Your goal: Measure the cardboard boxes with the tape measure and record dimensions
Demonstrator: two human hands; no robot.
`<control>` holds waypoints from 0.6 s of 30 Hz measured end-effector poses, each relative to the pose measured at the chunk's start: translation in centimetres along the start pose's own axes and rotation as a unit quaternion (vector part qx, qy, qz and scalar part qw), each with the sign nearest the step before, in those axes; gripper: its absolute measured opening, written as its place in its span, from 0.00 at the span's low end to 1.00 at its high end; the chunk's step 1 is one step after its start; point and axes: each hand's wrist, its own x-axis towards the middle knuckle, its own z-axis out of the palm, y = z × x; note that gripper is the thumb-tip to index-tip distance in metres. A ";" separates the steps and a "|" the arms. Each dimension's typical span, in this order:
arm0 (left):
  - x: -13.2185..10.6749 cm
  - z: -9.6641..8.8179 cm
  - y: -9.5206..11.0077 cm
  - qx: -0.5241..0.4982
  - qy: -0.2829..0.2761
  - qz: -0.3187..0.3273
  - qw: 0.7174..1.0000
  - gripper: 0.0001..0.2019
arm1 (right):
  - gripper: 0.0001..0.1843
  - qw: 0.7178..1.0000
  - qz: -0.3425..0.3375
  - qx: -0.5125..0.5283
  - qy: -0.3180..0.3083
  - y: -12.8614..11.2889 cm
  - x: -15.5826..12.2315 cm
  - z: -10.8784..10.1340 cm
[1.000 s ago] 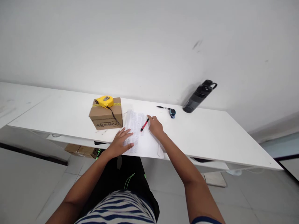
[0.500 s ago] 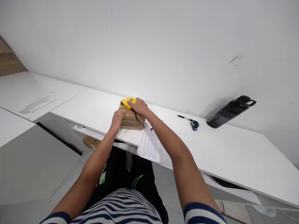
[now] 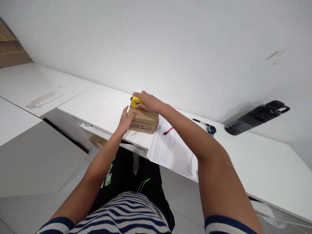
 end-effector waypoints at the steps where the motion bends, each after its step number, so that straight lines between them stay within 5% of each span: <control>1: 0.0 0.0 0.0 0.001 0.004 0.001 1.000 0.42 | 0.29 1.000 0.006 0.001 -0.006 0.4 -0.8 -0.4; 11: 0.1 -0.2 0.5 -0.018 -0.039 0.034 0.999 0.33 | 0.31 0.993 0.091 0.068 0.022 6.8 -10.8 -3.0; 18: 0.2 -0.2 0.4 -0.033 -0.040 0.038 0.998 0.33 | 0.31 0.988 0.086 0.101 0.073 7.1 -11.8 -2.3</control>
